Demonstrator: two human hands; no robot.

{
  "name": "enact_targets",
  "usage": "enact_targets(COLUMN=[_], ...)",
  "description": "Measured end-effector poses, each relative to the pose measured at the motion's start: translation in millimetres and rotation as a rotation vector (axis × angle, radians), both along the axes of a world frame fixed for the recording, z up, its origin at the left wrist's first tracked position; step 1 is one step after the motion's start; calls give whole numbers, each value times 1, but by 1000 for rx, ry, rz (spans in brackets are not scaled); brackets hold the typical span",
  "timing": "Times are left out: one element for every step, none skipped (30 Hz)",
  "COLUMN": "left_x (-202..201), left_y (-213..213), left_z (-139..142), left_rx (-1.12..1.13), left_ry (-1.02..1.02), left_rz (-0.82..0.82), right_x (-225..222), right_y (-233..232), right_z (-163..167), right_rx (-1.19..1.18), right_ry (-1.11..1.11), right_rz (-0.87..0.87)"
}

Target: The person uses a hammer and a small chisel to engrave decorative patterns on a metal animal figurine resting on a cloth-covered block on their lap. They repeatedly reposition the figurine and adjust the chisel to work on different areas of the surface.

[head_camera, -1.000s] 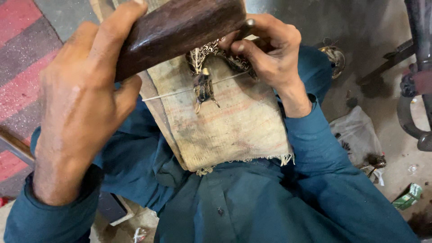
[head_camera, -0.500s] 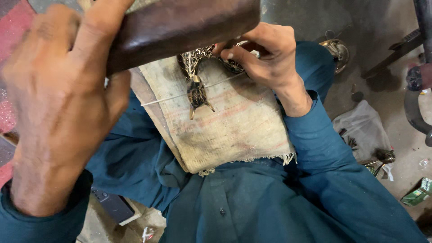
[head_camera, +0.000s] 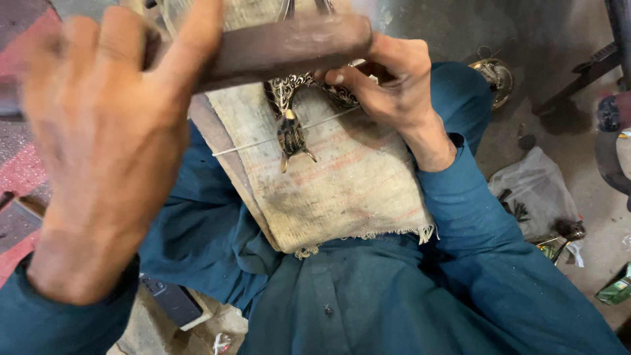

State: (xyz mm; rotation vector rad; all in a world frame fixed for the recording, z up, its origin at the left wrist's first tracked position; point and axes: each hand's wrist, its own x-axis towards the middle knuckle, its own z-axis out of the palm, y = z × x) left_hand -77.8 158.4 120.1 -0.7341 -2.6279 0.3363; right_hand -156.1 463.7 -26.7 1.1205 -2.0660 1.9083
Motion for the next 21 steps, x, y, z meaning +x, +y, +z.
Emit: enact_targets(left_x=[-1,-2,-3,-5,-6,-7,-8,-9,-11,-12,-13,-15,-16,-17,-17,-18,-18,-19,-20,-20,-21], left_y=[0,0,0,1,4,5,7,7,8,10,13,15,17,17,17,17,20,21,22,21,21], left_z=[0,0,0,0,-1,0,1,4,5,7,7,8,10,12,15,17,17,17,17,19,20], left_rx=[-9,-19,-33,-47,-67,-54,-40,5,11,16,-18,-2,13,76,87,98,59,49,40,59,73], left_ry=[6,14,17,20,16,9,1,-11,-14,-17,-12,-17,-22,-36,-47,-57,-67,-61,-56,-33,-32], left_rz=[4,8,17,27,44,37,31,4,3,2,26,22,17,-10,-6,-2,32,31,31,0,-10], right_x=[0,0,0,-1,-1,-2,-3,-3,-3,-2,-1,1,2,1,0,0,0,1,1,-1,-4], right_y=[0,0,0,0,-1,-2,-2,-2,-2,-1,-1,0,1,0,-1,-2,-4,-4,-5,-6,-7], right_z=[0,1,1,2,2,1,1,1,1,2,2,2,3,3,4,4,5,5,6,7,8], right_rx=[4,10,16,22,-8,-38,-68,-47,-26,-6,-1,4,10,-8,-28,-48,-35,-20,-3,-14,-27], right_ry=[1,-1,-1,-4,-19,-34,-47,-48,-47,-48,-60,-70,-80,-75,-70,-67,-67,-67,-66,-55,-45], right_rz=[-10,-6,-5,-3,17,35,53,41,29,16,11,7,1,6,15,23,9,-6,-22,-10,4])
